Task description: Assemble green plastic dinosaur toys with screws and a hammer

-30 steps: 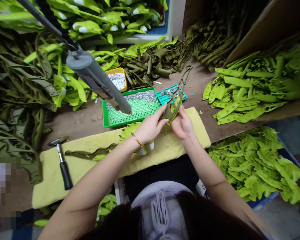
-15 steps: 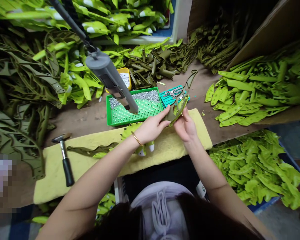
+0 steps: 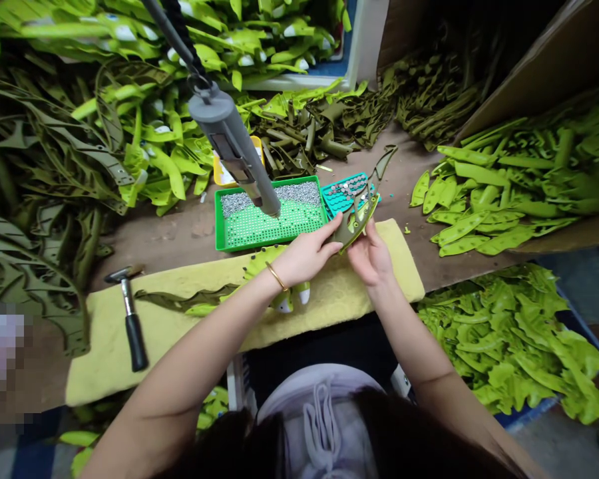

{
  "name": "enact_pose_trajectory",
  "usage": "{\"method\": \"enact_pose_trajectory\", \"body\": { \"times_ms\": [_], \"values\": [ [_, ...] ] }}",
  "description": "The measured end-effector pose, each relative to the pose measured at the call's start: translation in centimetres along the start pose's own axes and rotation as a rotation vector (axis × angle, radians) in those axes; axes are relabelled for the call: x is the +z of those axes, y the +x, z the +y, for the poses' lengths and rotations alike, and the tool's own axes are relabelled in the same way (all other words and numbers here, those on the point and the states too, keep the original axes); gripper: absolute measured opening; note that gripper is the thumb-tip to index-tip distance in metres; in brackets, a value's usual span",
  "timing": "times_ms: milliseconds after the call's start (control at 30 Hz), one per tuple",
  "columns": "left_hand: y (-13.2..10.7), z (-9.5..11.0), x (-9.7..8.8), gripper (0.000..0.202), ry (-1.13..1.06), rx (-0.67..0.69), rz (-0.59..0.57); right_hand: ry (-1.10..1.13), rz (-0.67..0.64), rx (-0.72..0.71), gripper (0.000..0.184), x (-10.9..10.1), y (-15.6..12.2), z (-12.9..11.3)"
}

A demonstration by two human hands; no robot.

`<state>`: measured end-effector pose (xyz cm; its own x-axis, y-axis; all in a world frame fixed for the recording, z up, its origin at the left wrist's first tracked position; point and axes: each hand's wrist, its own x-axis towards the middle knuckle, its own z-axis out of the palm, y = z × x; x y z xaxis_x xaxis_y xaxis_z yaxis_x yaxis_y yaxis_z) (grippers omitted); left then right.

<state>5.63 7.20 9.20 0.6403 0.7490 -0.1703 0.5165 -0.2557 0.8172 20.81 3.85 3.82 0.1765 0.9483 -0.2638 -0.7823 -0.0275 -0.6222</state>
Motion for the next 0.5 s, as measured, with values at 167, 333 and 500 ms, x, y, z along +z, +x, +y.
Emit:
{"method": "enact_pose_trajectory", "body": {
  "times_ms": [167,333,500],
  "values": [
    [0.20,-0.33,0.11,0.062,-0.012,0.003,-0.003,-0.001,0.011,-0.002,0.018,-0.17,0.08,-0.09],
    [0.18,-0.37,0.05,0.062,-0.026,0.012,-0.006,0.030,-0.013,0.009,0.017,-0.24,0.22,-0.13],
    [0.20,-0.39,0.01,0.061,-0.017,0.007,-0.003,0.010,0.009,0.010,0.016,-0.18,0.20,0.02]
  ]
}}
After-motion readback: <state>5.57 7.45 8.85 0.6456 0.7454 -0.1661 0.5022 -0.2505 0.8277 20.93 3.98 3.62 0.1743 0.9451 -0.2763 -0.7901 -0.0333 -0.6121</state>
